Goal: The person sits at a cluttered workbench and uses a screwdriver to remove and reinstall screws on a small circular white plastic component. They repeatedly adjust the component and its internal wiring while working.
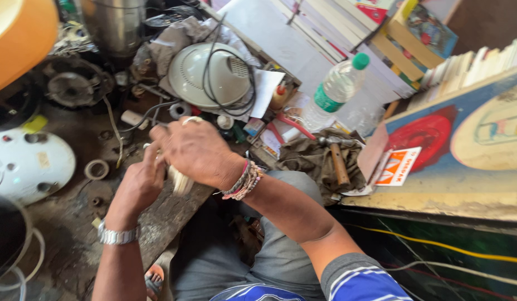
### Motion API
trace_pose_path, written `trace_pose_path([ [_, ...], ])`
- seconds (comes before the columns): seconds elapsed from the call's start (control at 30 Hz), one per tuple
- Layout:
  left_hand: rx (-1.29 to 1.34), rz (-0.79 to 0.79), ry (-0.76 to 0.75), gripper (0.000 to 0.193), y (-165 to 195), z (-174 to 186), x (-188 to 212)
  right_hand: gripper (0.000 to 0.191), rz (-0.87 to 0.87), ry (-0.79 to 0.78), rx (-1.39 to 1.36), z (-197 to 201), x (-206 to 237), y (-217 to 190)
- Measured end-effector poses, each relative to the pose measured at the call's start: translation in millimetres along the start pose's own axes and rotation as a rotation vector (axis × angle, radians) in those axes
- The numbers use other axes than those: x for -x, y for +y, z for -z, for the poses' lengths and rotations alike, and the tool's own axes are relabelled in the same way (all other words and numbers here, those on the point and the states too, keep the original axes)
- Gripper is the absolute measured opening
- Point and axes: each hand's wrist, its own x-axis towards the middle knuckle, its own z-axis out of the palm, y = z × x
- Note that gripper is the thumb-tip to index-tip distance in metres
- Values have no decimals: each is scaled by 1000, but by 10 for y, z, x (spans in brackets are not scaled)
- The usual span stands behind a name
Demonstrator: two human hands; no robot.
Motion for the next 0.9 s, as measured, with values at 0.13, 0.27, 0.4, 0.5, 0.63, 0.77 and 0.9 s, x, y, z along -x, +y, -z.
trace_pose_path([
  [0.13, -76, -137, 59, 54, -77, -17, 30, 3, 272, 66, 81, -36, -44, 109],
  [0.27, 14, 20, -11, 48, -58, 40, 51, 7, 301, 41, -131, -46, -88, 125],
  [0.4, 57, 91, -49, 44, 68, 138, 22, 12, 253, -12, -118, 46, -61, 90],
  [0.5, 40, 108, -70, 49, 148, 187, 3, 22, 181, 7, -127, 53, -46, 55],
  [0.63, 55, 100, -71, 47, 189, 206, -1, 33, 201, 85, -318, 26, -26, 115],
  [0.77, 63, 152, -107, 45, 160, 184, -5, 41, 46, 126, -512, 131, 76, 308],
  [0.9, 113, 248, -172, 44, 51, 126, 14, 42, -13, 293, -712, 196, 141, 406],
])
